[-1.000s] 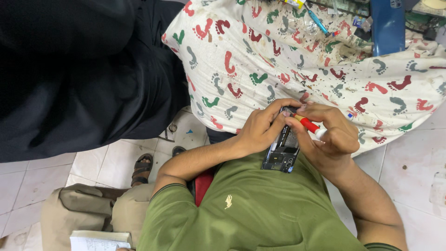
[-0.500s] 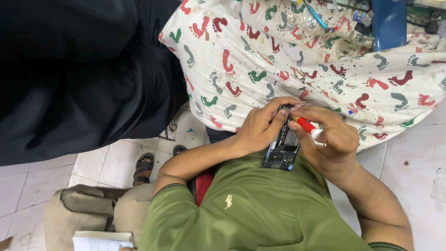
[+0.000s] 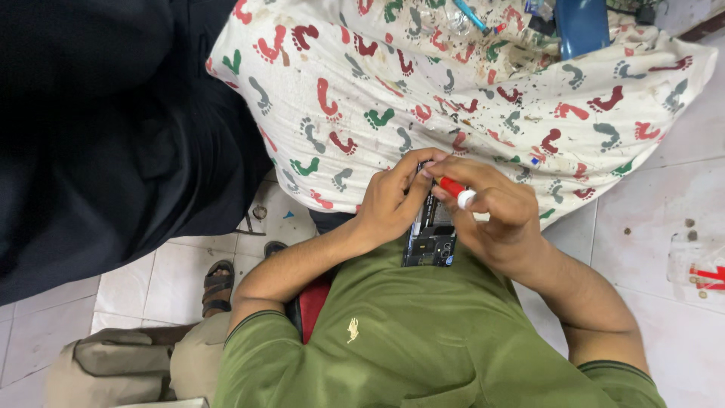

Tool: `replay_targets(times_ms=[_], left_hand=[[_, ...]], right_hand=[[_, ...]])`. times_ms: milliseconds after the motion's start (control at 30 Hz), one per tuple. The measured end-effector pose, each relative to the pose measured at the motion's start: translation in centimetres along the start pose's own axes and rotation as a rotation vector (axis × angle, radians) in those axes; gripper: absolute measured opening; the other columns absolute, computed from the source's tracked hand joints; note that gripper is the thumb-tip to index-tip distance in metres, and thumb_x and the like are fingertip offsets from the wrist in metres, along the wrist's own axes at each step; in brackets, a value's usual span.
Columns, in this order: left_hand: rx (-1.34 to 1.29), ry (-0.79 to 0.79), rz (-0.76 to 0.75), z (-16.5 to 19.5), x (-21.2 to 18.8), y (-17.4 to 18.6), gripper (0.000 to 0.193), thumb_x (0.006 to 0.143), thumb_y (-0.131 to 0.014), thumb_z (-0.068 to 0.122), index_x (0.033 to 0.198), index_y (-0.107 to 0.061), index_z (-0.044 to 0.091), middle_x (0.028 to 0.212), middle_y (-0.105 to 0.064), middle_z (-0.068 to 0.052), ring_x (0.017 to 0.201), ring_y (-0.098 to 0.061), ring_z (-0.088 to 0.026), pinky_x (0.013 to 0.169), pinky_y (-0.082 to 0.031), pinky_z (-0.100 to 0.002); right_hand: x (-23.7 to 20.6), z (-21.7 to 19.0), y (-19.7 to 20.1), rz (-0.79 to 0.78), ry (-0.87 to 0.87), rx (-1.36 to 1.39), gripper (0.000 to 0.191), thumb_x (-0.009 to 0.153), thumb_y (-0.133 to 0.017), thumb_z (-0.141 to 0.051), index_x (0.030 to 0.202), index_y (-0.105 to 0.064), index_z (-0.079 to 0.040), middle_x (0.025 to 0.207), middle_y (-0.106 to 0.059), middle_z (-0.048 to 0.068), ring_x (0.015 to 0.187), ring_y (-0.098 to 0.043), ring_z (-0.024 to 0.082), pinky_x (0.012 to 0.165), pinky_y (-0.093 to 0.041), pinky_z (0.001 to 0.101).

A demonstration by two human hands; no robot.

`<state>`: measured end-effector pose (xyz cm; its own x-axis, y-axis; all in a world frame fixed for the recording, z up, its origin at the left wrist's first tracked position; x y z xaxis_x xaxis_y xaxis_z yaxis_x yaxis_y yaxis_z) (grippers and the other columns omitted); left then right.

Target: The person uses a red-handled screwdriver to remove screws from the back of a disassembled smartphone held on their lap. They repeatedly unscrew and reposition the device, working on the internal components without completing the repair.

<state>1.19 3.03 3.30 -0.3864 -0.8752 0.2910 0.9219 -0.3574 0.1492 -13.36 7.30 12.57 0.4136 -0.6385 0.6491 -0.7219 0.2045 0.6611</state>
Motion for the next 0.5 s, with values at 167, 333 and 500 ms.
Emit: replay_targets(times_ms=[167,333,500], left_hand=[[-0.115,0.032,-0.012,-0.1,0.3,-0.1,0.03,0.112,-0.052,0.018,0.14,-0.057,0.008,0.07,-0.058,0.0,0.062,-0.053,-0.003,0.059,-0.042,-0.023],[-0.403,0.02,-0.025,-0.2,-0.4,-0.7,0.031,0.11,-0.062,0.018,0.137,-0.054,0.005,0.097,-0.066,0.004,0.082,-0.057,0.001,0.071,-0.048,-0.02],[-0.37,0.035,0.029,-0.9,-1.1,-1.3,0.023,0.106,-0.068,0.012,0.126,-0.063,0.003,0.106,-0.068,0.001,0.081,-0.054,0.0,0.068,-0.043,-0.019]], right_hand=[[-1.4,2.4,0.1,0.208,-0.11,0.231,0.063,0.095,-0.075,0.01,0.117,-0.022,-0.015,0.105,-0.069,0.026,0.097,-0.075,0.033,0.09,-0.064,0.0417],[-4.3,4.2,0.6,0.354,-0.394,0.46,0.059,0.11,-0.069,0.003,0.126,-0.016,-0.018,0.109,-0.071,0.028,0.101,-0.075,0.03,0.1,-0.065,0.0386],[-6.1,4.5,0.6,0.386,-0.449,0.499,0.061,0.113,-0.073,0.0,0.128,-0.016,-0.019,0.111,-0.072,0.028,0.102,-0.076,0.028,0.1,-0.066,0.0356]])
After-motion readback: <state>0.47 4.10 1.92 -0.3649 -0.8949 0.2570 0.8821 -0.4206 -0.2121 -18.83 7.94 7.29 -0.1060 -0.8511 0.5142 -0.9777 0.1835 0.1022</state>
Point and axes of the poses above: each hand's wrist, its own x-axis towards the middle knuckle, its own y-axis out of the back of the hand, z = x × y, the point moved 3 cm from there along x, towards the middle knuckle
